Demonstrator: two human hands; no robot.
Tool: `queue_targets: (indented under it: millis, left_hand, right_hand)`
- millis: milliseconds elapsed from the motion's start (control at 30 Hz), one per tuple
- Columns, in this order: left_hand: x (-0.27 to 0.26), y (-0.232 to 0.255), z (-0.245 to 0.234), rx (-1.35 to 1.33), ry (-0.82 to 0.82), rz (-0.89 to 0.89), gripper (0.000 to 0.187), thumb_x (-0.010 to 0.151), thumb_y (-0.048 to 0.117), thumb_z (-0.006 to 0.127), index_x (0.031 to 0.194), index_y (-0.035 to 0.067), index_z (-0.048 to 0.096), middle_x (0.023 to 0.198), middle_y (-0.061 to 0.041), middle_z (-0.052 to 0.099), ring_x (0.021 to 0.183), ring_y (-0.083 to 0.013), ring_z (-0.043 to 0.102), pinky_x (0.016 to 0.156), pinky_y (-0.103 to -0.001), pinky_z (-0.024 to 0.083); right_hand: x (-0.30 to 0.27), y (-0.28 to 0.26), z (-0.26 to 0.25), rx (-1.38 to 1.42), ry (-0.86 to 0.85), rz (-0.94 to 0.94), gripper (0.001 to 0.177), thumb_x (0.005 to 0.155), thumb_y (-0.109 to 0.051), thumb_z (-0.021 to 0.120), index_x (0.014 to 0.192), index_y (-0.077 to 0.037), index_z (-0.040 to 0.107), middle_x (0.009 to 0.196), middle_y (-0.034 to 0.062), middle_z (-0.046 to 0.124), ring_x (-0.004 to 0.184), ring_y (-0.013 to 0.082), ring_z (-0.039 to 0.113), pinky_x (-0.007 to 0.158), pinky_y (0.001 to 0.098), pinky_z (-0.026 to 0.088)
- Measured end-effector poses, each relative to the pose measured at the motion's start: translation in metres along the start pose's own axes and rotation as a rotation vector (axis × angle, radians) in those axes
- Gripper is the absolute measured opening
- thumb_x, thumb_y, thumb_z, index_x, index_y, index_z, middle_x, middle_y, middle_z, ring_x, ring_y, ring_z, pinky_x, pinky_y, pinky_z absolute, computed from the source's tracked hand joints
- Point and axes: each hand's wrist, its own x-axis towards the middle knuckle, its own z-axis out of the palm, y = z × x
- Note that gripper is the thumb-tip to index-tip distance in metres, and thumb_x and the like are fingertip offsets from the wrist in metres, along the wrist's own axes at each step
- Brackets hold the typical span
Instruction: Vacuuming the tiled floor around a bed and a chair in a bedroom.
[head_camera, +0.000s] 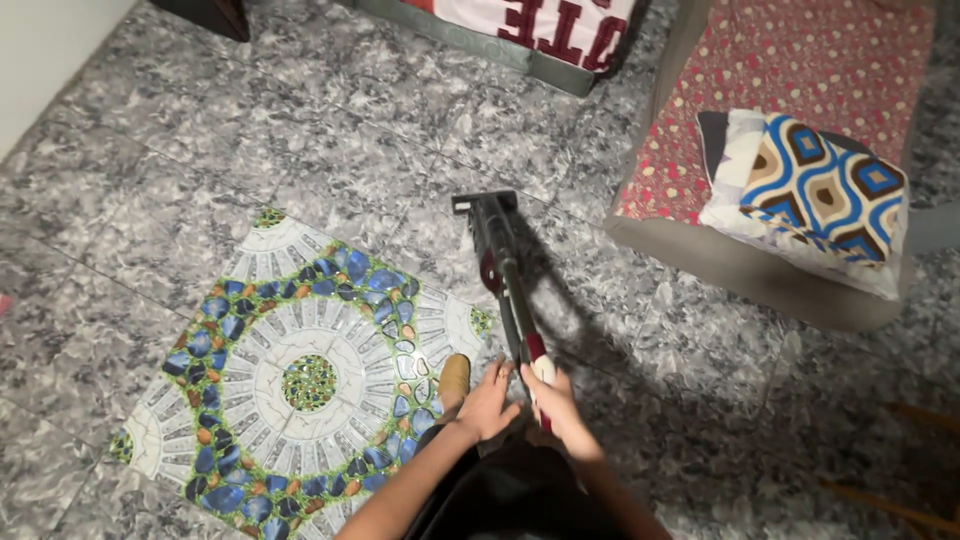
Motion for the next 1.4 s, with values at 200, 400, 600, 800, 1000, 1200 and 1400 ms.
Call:
queue_targets:
  millis: [200,400,600,800,1000,1200,1400]
  left_hand:
    - [-0.018,-0.018,0.007,0.003,-0.072,-0.126,0.073,0.091,0.032,0.068,0.151,0.010,0.033,0.156,-0.023,0.031,0.132,-0.0469,0.050,0.107,-0.049,0.047]
    - [-0.013,0.003,-0.006,-0.021,-0.127,-0.170,0.072,0.091,0.034,0.065,0.151,0.008,0.036,0.153,-0.021,0.036,0.128,-0.0448,0.054,0.106,-0.047,0.048]
    - [-0.028,-0.005,-0.026,-0.109,-0.006,-0.143,0.087,0.080,0.022,0.074,0.150,-0.003,0.029,0.150,-0.031,0.031,0.130,-0.0491,0.047,0.109,-0.048,0.045]
    - [-0.110,-0.002,-0.084,-0.735,-0.004,-0.335,0.082,0.077,0.024,0.066,0.150,-0.001,0.037,0.140,-0.019,0.058,0.128,-0.0278,0.057,0.106,-0.037,0.045]
    - [-0.158,0.047,-0.136,-0.550,0.175,-0.520,0.081,0.073,0.033,0.079,0.139,-0.001,0.046,0.119,-0.020,0.071,0.109,-0.0269,0.071,0.094,-0.036,0.056]
    - [-0.170,0.043,-0.118,-0.132,0.380,-0.672,0.087,0.060,0.035,0.089,0.130,-0.004,0.056,0.095,-0.025,0.076,0.089,-0.0378,0.077,0.077,-0.045,0.061]
    - [-0.158,0.037,-0.110,0.067,0.321,-0.768,0.075,0.073,0.030,0.082,0.135,-0.002,0.054,0.087,-0.028,0.074,0.083,-0.0443,0.074,0.077,-0.050,0.060]
  right_hand:
    - [0.056,-0.013,0.008,-0.041,0.010,-0.045,0.027,0.088,-0.030,0.080,0.085,-0.012,0.060,0.055,-0.0012,0.053,0.035,0.0118,0.047,0.032,0.0318,0.034]
    - [0.032,-0.024,0.025,0.022,0.049,0.037,0.026,0.087,-0.029,0.080,0.085,-0.011,0.062,0.057,0.0013,0.058,0.033,0.0135,0.046,0.031,0.0325,0.032]
    - [0.017,0.041,0.060,0.255,-0.057,0.195,0.033,0.087,-0.037,0.083,0.092,-0.011,0.063,0.061,-0.0018,0.054,0.038,0.0093,0.043,0.033,0.0291,0.029]
    - [-0.044,0.028,0.130,0.503,-0.370,0.687,0.047,0.092,-0.059,0.067,0.102,-0.013,0.061,0.085,0.0068,0.064,0.078,0.0226,0.061,0.067,0.0384,0.052]
    - [-0.106,0.005,0.167,0.478,-0.630,0.813,0.070,0.095,-0.071,0.047,0.130,-0.012,0.060,0.121,0.0133,0.069,0.108,0.0296,0.065,0.096,0.0400,0.051]
    - [-0.114,0.000,0.142,0.086,-0.913,0.676,0.078,0.092,-0.074,0.035,0.146,-0.020,0.049,0.143,0.0007,0.058,0.124,0.0175,0.058,0.101,0.0444,0.044]
    - [-0.086,-0.030,0.079,-0.347,-0.874,0.168,0.056,0.100,-0.051,0.052,0.132,-0.007,0.064,0.125,0.0068,0.069,0.112,0.0191,0.066,0.092,0.0394,0.055]
